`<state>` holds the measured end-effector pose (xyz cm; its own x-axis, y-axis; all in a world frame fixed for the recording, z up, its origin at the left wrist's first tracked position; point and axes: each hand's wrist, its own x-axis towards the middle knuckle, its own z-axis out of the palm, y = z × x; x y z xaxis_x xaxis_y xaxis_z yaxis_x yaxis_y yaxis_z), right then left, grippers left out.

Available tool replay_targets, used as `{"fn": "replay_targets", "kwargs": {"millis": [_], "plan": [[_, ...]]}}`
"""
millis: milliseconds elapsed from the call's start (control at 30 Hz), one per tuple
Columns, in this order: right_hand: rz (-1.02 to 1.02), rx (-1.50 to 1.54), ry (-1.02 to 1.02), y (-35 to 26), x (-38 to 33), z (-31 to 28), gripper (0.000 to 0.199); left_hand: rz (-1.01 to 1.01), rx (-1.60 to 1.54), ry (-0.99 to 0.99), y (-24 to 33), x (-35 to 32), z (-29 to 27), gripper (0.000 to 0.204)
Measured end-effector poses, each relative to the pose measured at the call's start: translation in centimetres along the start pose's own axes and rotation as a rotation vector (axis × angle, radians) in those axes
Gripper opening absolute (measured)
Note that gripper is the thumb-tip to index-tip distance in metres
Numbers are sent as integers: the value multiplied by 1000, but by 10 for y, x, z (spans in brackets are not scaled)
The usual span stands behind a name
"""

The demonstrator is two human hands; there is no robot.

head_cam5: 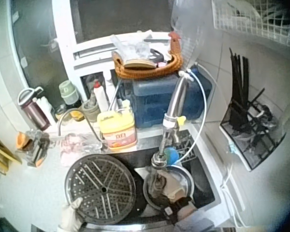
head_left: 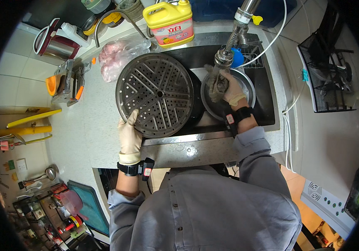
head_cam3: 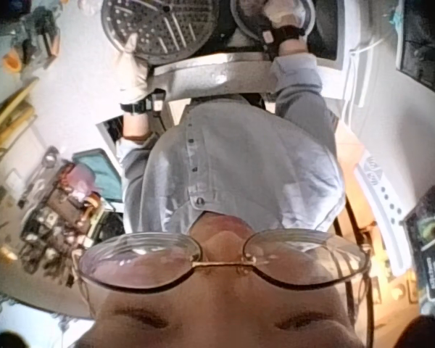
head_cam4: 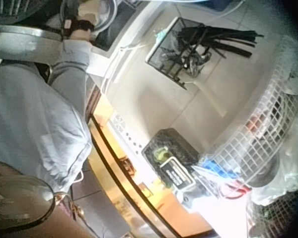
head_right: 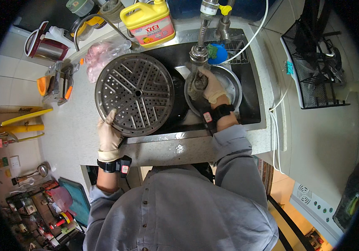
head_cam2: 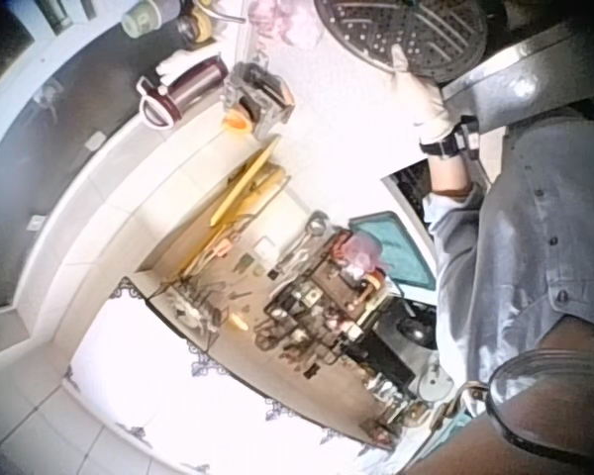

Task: The person scrubs a round metal steamer insert with a steel wool pad, rinses it under running water, and places it on a nearby counter. The person then scrubs a metal bowl with the same pad and rinses it under the tap.

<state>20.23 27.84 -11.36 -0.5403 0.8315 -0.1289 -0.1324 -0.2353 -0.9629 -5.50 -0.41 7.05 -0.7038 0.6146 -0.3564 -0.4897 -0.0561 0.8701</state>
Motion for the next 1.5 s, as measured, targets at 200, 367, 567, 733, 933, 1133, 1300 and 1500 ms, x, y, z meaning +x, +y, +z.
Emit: {"fn": "replay_targets", "kwargs": {"millis": [200, 367, 567, 733, 933, 1133, 1300, 1500], "plan": [[262, 691, -68, -10, 8, 22, 29, 12, -1, -11, -1, -1, -5, 24], [101, 278, 71, -38, -1, 25, 32, 27, -7, 17, -5, 0, -7, 22], [136, -241, 140, -39, 13, 24, 57, 16, -5, 40, -6, -2, -5, 18], [149, -116, 241, -34, 18, 21, 42, 23, -21, 9, -6, -3, -4, 15], [-347, -600, -128, -28, 8, -5, 34, 29, -11, 13, -9, -3, -7, 21], [-314, -803, -72, -22, 12, -5, 31, 20, -44, 25, -9, -1, -7, 15], [440, 910, 0, -35, 7, 17, 34, 6, -58, 24, -8, -3, -4, 15], [299, 804, 75, -48, 0, 28, 31, -4, -31, 31, -8, -5, -5, 17]]}}
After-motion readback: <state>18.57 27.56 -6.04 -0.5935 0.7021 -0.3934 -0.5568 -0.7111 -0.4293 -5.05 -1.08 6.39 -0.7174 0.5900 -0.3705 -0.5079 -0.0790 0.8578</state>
